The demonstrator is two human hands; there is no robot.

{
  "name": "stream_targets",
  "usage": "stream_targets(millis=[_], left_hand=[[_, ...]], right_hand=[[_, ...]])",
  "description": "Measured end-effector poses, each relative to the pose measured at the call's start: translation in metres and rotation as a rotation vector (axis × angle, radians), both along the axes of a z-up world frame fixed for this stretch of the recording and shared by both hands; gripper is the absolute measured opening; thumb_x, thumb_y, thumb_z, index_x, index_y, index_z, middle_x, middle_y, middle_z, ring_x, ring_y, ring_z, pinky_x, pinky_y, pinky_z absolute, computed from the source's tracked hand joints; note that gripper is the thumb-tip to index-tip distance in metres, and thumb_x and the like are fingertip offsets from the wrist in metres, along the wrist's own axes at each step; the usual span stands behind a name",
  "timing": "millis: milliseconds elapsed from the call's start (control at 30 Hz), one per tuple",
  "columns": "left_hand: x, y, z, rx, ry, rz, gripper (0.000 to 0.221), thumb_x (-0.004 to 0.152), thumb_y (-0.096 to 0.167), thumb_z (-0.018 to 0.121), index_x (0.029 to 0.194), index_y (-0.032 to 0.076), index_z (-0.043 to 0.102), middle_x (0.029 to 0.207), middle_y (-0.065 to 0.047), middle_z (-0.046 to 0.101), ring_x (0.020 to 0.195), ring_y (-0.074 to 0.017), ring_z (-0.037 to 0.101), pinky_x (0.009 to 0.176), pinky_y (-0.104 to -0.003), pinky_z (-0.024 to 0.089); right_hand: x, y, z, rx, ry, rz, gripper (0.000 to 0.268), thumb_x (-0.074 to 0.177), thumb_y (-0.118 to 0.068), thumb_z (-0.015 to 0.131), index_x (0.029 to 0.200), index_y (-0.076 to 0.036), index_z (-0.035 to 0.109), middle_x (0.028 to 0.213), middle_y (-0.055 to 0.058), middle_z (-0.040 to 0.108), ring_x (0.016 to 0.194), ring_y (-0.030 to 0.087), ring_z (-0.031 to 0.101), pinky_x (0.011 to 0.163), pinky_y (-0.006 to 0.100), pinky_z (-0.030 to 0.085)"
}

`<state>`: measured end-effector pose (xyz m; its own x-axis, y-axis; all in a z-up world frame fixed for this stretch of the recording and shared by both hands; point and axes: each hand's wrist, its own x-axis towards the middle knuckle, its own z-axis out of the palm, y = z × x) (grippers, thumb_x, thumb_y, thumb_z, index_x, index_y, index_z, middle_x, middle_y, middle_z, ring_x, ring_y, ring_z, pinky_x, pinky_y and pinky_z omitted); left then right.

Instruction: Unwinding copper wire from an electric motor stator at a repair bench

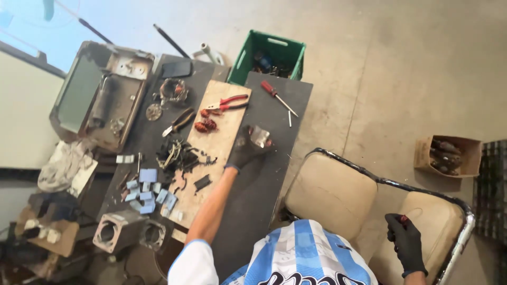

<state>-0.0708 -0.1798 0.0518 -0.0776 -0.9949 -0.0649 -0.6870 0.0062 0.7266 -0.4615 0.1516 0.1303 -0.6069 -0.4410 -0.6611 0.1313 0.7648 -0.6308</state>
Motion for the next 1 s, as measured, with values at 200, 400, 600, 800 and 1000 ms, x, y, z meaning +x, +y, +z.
stream_targets(millis=[200, 400, 600, 800, 1000], left_hand=[[-0.011, -0.081, 0.005, 0.087, -0.122, -0.174, 0.101, 0.053, 0.059, 0.093, 0.131, 0.01, 0.051, 0.126, -0.013, 0.059, 0.114, -0.033, 0.062, 0.096, -0.045, 0.05], [-0.002, -0.087, 0.064, 0.345, 0.077, -0.147, 0.085, 0.052, 0.035, 0.096, 0.122, 0.012, 0.054, 0.107, -0.004, 0.073, 0.092, -0.016, 0.067, 0.081, -0.032, 0.056], [0.032, -0.092, 0.032, 0.323, -0.403, -0.309, 0.098, 0.062, 0.074, 0.075, 0.132, 0.007, 0.057, 0.127, -0.018, 0.069, 0.116, -0.0383, 0.065, 0.095, -0.046, 0.048], [0.028, -0.078, -0.054, -0.217, -0.617, -0.124, 0.109, 0.082, 0.08, 0.061, 0.148, -0.002, 0.035, 0.144, -0.028, 0.045, 0.113, -0.0485, 0.06, 0.083, -0.057, 0.052], [0.025, -0.059, -0.022, 0.063, -0.514, -0.163, 0.12, 0.07, 0.062, 0.076, 0.16, 0.004, 0.022, 0.159, -0.018, 0.031, 0.14, -0.0421, 0.039, 0.106, -0.057, 0.043]], right_hand=[[-0.01, 0.008, -0.029, -0.096, -0.081, -0.135, 0.036, 0.099, -0.039, 0.066, 0.094, -0.003, 0.068, 0.07, 0.005, 0.047, 0.058, 0.017, 0.037, 0.046, 0.032, 0.019], [-0.019, 0.02, -0.076, -0.192, -0.19, -0.244, 0.039, 0.1, -0.031, 0.07, 0.075, -0.004, 0.058, 0.064, 0.006, 0.046, 0.056, 0.016, 0.036, 0.05, 0.032, 0.028], [-0.006, 0.013, -0.062, -0.204, -0.288, -0.133, 0.038, 0.101, -0.03, 0.067, 0.075, -0.007, 0.052, 0.067, 0.006, 0.044, 0.058, 0.016, 0.033, 0.051, 0.033, 0.025], [0.005, 0.011, -0.033, -0.225, -0.24, 0.035, 0.041, 0.098, -0.028, 0.07, 0.068, -0.004, 0.055, 0.06, 0.007, 0.043, 0.054, 0.017, 0.034, 0.05, 0.034, 0.028], [-0.083, 0.129, -0.066, -0.092, -0.153, 0.027, 0.031, 0.1, -0.034, 0.068, 0.11, -0.007, 0.079, 0.077, 0.015, 0.075, 0.065, 0.017, 0.063, 0.047, 0.023, 0.03]])
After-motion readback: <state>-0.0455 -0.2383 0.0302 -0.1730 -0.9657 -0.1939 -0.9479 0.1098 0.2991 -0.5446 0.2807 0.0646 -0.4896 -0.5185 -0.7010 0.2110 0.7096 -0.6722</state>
